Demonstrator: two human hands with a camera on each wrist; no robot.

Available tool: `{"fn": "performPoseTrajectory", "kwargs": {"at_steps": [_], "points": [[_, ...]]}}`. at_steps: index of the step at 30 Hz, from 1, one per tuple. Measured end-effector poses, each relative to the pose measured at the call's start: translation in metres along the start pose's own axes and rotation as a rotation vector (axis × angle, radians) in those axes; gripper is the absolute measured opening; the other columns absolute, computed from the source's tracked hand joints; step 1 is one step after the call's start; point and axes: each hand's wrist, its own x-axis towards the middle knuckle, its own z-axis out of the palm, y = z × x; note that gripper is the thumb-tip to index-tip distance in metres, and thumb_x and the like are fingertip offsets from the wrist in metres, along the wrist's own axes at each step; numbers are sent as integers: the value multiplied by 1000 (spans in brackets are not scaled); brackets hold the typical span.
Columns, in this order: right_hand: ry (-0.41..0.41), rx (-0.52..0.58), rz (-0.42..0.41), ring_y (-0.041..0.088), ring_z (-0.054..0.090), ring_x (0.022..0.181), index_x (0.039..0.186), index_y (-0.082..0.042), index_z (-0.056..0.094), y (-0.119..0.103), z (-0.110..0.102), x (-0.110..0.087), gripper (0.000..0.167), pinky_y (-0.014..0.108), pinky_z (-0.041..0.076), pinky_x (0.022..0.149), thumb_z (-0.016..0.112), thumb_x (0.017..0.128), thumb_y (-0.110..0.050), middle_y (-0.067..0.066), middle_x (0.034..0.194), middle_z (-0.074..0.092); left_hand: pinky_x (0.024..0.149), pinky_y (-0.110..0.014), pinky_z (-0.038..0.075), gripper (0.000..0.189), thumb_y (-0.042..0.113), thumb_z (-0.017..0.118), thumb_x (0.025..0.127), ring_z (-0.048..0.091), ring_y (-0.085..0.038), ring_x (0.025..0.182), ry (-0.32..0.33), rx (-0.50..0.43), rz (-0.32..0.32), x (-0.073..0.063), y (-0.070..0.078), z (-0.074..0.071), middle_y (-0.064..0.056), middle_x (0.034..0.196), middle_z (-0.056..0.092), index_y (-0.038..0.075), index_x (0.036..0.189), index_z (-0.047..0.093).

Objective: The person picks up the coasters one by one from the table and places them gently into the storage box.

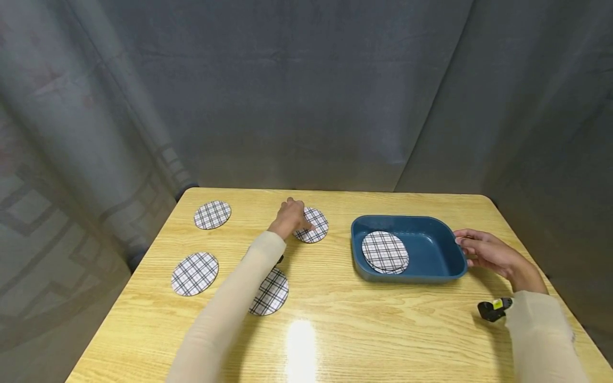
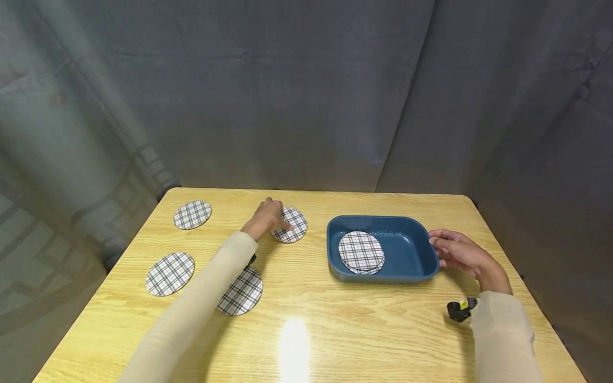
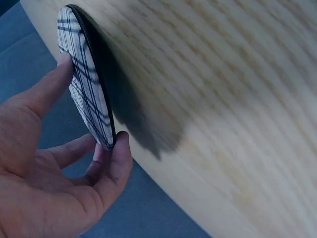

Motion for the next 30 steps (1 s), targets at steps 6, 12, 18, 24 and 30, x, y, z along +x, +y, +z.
{"fn": "performPoseTrajectory", "kwargs": {"at_steps": [6, 12, 18, 24, 30], "points": [[11, -3, 17, 11, 59, 82, 114, -23, 59, -1, 1, 0, 16, 31, 58, 71, 46, 107, -18, -6, 93, 61, 97, -44, 53, 69, 39, 88, 75, 58, -36, 113, 8, 40, 4, -3, 2, -4, -21, 122, 56, 0, 125, 60], [10, -4, 14, 11, 59, 82, 114, -23, 59, -1, 1, -1, 16, 31, 58, 71, 46, 107, -18, -6, 93, 61, 90, -41, 56, 55, 32, 85, 80, 64, -32, 102, 1, 45, 20, -6, 0, -14, -16, 112, 66, 0, 118, 62], [-4, 3, -2, 10, 60, 83, 114, -24, 59, -1, -1, 0, 17, 31, 58, 71, 45, 107, -17, -6, 93, 62, 61, -29, 45, 26, 17, 75, 89, 49, -18, 69, -19, -82, 14, -10, -8, -26, -4, 77, 50, 8, 77, 54], [-6, 7, 17, 10, 59, 83, 114, -23, 59, -2, -1, 1, 16, 30, 58, 71, 45, 107, -16, -6, 93, 61, 52, -22, 49, 12, 10, 63, 96, 59, -14, 57, -60, -237, 9, -16, -14, -34, -12, 96, 62, 4, 86, 62], [3, -3, 35, 11, 58, 82, 114, -22, 59, -4, 0, 0, 17, 30, 58, 71, 46, 107, -16, -5, 93, 60, 69, -33, 61, 20, 13, 57, 100, 69, -22, 75, -116, -326, 68, -21, -16, -37, -20, 121, 62, 0, 111, 67]]}}
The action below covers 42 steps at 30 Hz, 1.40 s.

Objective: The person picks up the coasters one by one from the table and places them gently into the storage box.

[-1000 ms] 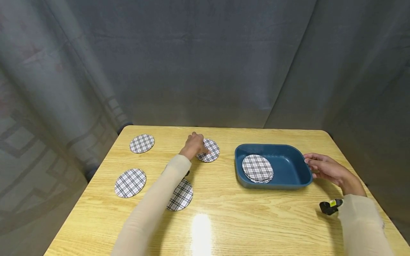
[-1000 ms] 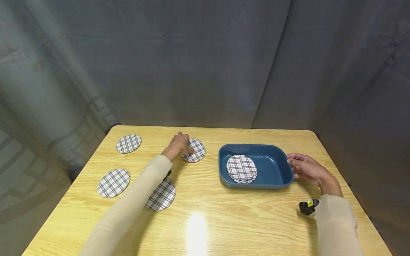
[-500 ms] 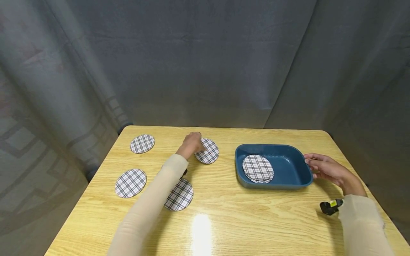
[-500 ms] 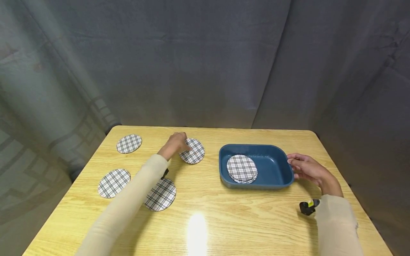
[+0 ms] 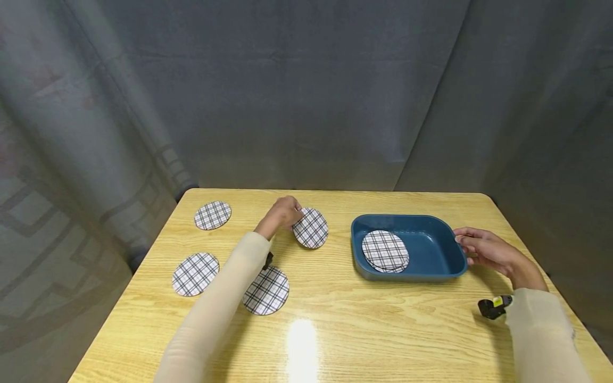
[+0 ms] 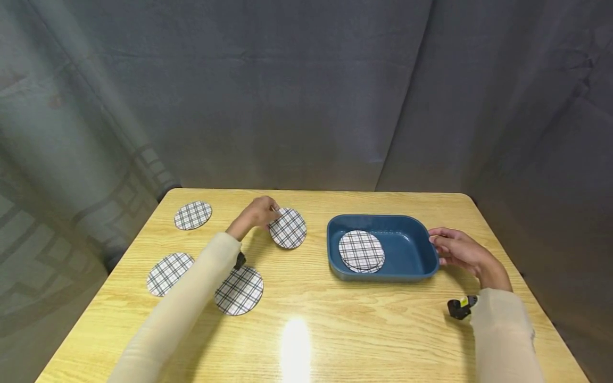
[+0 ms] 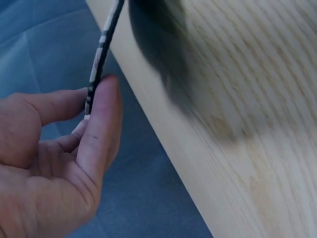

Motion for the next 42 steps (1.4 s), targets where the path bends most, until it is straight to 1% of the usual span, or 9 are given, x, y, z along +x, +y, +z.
{"fn": "performPoseTrajectory", "kwargs": {"at_steps": [7, 11, 17, 21, 27, 29, 33, 37, 42], "points": [[6, 1, 13, 11, 58, 82, 115, -21, 58, 0, -1, 1, 16, 29, 57, 70, 46, 107, -15, -5, 93, 60, 72, -33, 62, 26, 10, 49, 103, 69, -25, 83, -75, -123, 65, -3, -2, -3, -20, 121, 61, -5, 119, 64], [5, 1, 15, 11, 57, 83, 115, -21, 58, 0, -1, 1, 16, 30, 57, 70, 46, 107, -15, -5, 93, 60, 72, -33, 62, 26, 8, 47, 103, 68, -24, 82, -119, -208, 69, -4, -6, -5, -18, 111, 62, -6, 118, 63], [6, -7, 8, 11, 58, 83, 114, -23, 58, 1, 0, 1, 15, 30, 58, 71, 47, 107, -17, -6, 94, 60, 77, -36, 61, 27, 10, 46, 105, 63, -20, 83, -173, -394, 51, -3, -11, -11, -12, 98, 60, -7, 120, 60], [4, -5, 6, 11, 58, 83, 114, -22, 58, 2, 0, 1, 15, 29, 58, 71, 47, 107, -17, -5, 94, 60, 86, -41, 59, 30, 14, 48, 105, 61, -21, 90, -168, -513, 44, -8, -11, -19, -11, 104, 58, -5, 127, 57], [10, -3, 8, 11, 59, 83, 114, -22, 59, 2, 0, 1, 15, 29, 58, 70, 47, 107, -17, -5, 93, 61, 91, -44, 57, 34, 16, 49, 106, 58, -24, 96, -168, -606, 87, -13, -4, -26, -10, 105, 55, -2, 134, 55], [11, 2, 7, 11, 59, 82, 113, -23, 59, 1, 0, 0, 15, 29, 58, 70, 47, 107, -17, -5, 93, 61, 89, -41, 58, 34, 16, 49, 106, 60, -25, 98, -174, -634, 101, -14, 1, -24, -10, 106, 58, -2, 134, 56], [8, 21, -1, 11, 59, 81, 112, -25, 60, 1, 0, 0, 17, 29, 58, 69, 47, 107, -16, -5, 92, 61, 92, -43, 57, 34, 13, 48, 106, 63, -28, 103, -209, -728, 128, -13, 8, -17, -13, 111, 62, -3, 135, 54], [2, 26, 4, 11, 59, 82, 112, -25, 60, 0, 1, 0, 17, 29, 58, 70, 47, 107, -15, -5, 93, 61, 97, -47, 54, 38, 12, 46, 106, 64, -28, 106, -249, -803, 145, -13, 14, -12, -17, 123, 60, -3, 141, 50], [5, 19, 19, 11, 59, 83, 114, -24, 59, 1, 1, 2, 16, 29, 58, 71, 47, 107, -15, -6, 94, 61, 94, -42, 57, 40, 11, 46, 106, 61, -28, 110, -250, -841, 158, -16, 25, -5, -19, 133, 54, -4, 143, 47]]}}
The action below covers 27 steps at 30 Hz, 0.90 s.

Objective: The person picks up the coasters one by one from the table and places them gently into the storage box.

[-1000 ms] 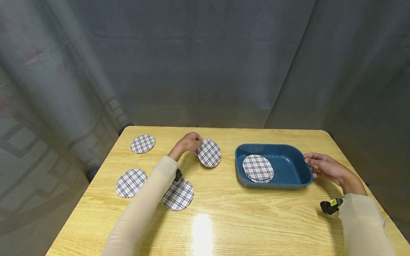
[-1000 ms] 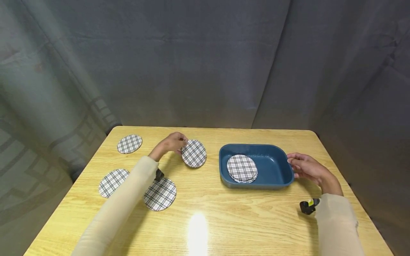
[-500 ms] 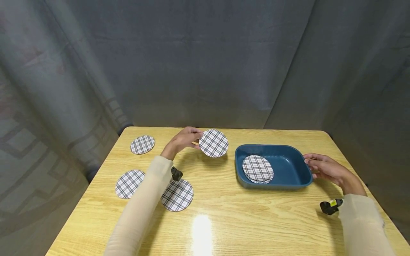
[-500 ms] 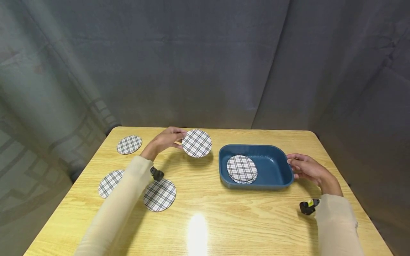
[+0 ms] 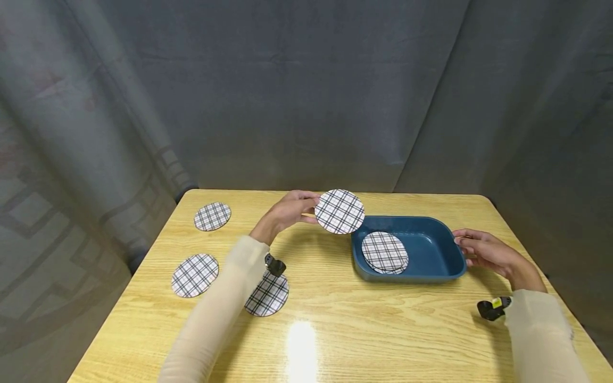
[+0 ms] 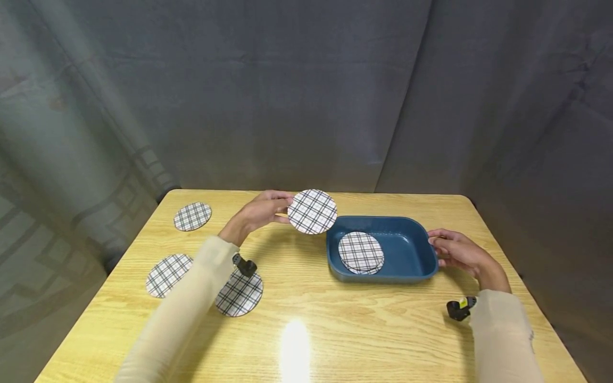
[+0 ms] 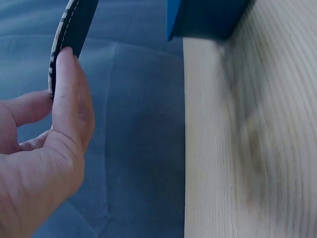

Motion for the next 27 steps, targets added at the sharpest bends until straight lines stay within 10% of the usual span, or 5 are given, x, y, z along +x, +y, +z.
{"fn": "performPoseTrajectory", "kwargs": {"at_steps": [27], "points": [[-12, 13, -31, 10, 61, 84, 112, -25, 59, -1, 1, -2, 18, 31, 58, 72, 46, 106, -14, -7, 94, 64, 81, -34, 61, 34, 9, 50, 105, 62, -21, 89, -38, 10, -78, 28, -21, 86, -14, 109, 62, -3, 135, 55]]}}
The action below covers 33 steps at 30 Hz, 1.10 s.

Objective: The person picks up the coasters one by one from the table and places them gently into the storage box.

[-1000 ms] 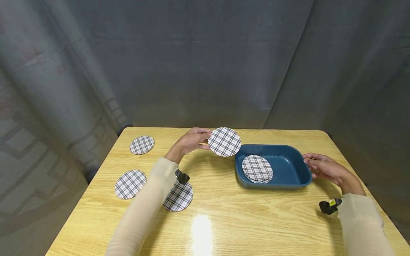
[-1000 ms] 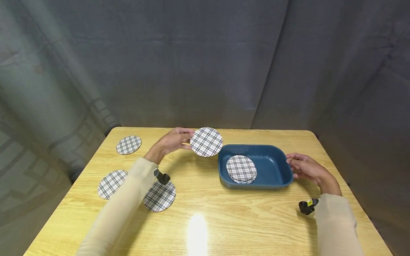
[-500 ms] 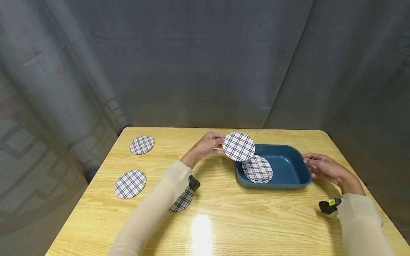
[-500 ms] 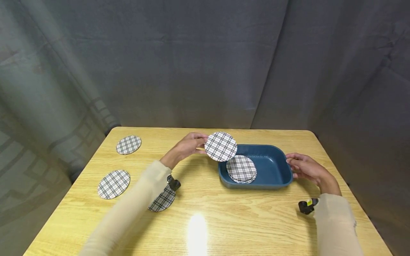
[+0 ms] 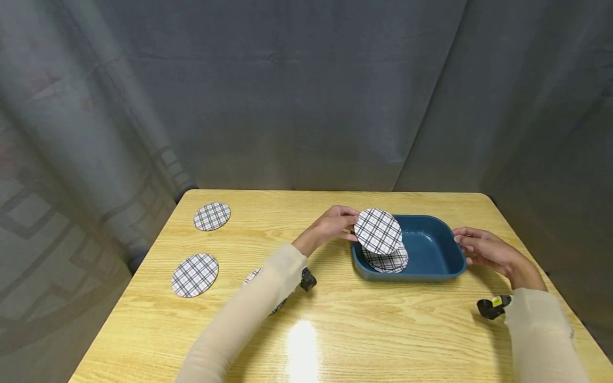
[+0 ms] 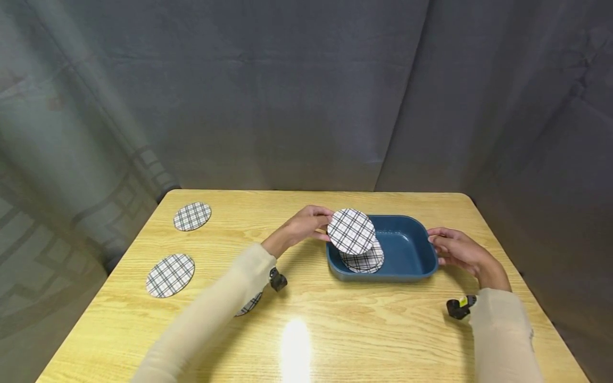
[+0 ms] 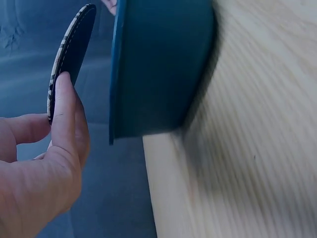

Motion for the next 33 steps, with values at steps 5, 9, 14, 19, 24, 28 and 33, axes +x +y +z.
{"fn": "performPoseTrajectory", "kwargs": {"at_steps": [5, 9, 14, 19, 24, 28, 33], "points": [[0, -15, 5, 9, 61, 84, 114, -24, 58, -1, 0, 0, 17, 31, 58, 73, 45, 107, -16, -7, 94, 63, 80, -35, 61, 33, 7, 51, 104, 65, -26, 97, -2, 25, 4, 5, -4, 14, -15, 112, 62, -5, 134, 55], [7, -28, 13, 10, 62, 84, 116, -21, 57, -1, 0, 0, 15, 32, 59, 73, 45, 107, -17, -7, 95, 63, 79, -34, 62, 35, 6, 51, 103, 64, -32, 110, -2, 70, 18, 7, -4, 25, -17, 121, 60, -6, 135, 54], [13, -22, 26, 10, 61, 84, 115, -21, 58, -1, 0, 1, 15, 31, 59, 73, 46, 107, -17, -7, 95, 63, 76, -32, 62, 35, 7, 52, 103, 64, -27, 101, -4, 116, 31, 9, -5, 34, -15, 119, 60, -6, 135, 54], [18, -25, 29, 11, 61, 82, 114, -23, 59, -1, 1, 1, 15, 30, 58, 72, 47, 107, -18, -7, 94, 63, 74, -31, 62, 35, 6, 51, 103, 64, -24, 98, -7, 142, 31, 10, -6, 39, -13, 114, 60, -7, 135, 54], [18, -28, 29, 11, 61, 82, 115, -21, 58, -1, 2, 1, 15, 30, 59, 72, 47, 107, -18, -7, 93, 62, 72, -31, 62, 34, 1, 51, 101, 65, -22, 92, -3, 179, 41, 12, -5, 44, -10, 101, 59, -9, 134, 53], [26, -32, 34, 11, 61, 84, 118, -19, 56, -2, 3, 0, 15, 30, 59, 73, 47, 107, -19, -8, 95, 63, 72, -31, 62, 33, 0, 51, 101, 66, -21, 87, -2, 222, 52, 13, -6, 46, -8, 93, 55, -9, 133, 53], [37, -34, 39, 11, 61, 83, 118, -19, 57, -2, 3, 1, 15, 30, 59, 74, 47, 107, -19, -8, 95, 62, 69, -30, 62, 33, -1, 50, 101, 65, -21, 83, 2, 250, 66, 14, -7, 46, -10, 95, 58, -10, 132, 52]]}}
